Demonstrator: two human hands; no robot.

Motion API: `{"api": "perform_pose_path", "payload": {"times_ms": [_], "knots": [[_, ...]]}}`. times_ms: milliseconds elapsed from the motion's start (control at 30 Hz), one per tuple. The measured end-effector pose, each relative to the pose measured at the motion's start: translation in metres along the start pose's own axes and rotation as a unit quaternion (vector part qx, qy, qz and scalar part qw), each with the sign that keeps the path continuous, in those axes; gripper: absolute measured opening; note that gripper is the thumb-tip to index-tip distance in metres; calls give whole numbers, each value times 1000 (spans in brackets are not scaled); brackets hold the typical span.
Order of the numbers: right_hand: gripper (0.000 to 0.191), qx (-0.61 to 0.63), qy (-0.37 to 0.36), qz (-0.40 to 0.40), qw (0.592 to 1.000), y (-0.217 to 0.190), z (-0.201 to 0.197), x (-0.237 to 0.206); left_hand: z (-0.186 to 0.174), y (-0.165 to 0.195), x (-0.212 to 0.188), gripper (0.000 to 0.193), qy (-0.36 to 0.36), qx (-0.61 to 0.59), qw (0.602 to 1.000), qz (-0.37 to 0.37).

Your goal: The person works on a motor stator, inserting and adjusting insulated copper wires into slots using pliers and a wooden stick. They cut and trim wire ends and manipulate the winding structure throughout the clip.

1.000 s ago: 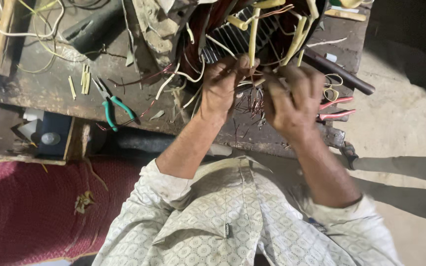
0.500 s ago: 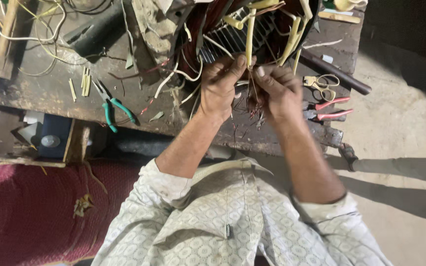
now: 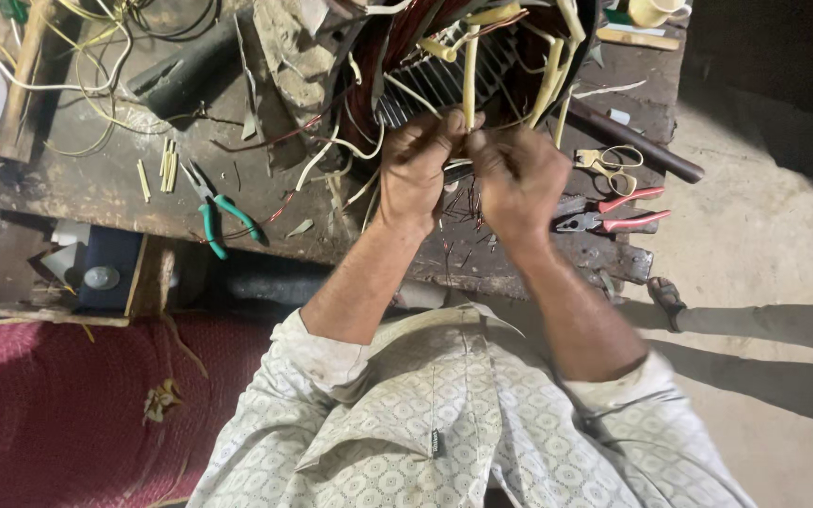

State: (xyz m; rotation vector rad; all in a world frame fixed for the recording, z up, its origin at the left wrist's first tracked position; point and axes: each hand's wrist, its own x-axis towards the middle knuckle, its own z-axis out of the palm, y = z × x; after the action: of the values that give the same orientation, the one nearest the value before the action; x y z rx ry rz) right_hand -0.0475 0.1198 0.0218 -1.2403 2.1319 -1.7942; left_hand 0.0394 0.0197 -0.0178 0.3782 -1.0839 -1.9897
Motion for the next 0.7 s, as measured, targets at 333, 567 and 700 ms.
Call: {"api": "perform_pose_path", "payload": {"times_ms": [333, 567, 700], "knots": [[22, -294, -55, -367, 881, -13, -36, 12, -2, -4, 1, 18, 16, -15, 999, -38], [12, -311, -69, -438, 841, -3, -25, 22, -1, -4, 2, 20, -25, -36, 999, 6], [19, 253, -30, 278, 926, -1, -7, -1, -1, -4, 2, 20, -3, 17, 1000, 2]]}}
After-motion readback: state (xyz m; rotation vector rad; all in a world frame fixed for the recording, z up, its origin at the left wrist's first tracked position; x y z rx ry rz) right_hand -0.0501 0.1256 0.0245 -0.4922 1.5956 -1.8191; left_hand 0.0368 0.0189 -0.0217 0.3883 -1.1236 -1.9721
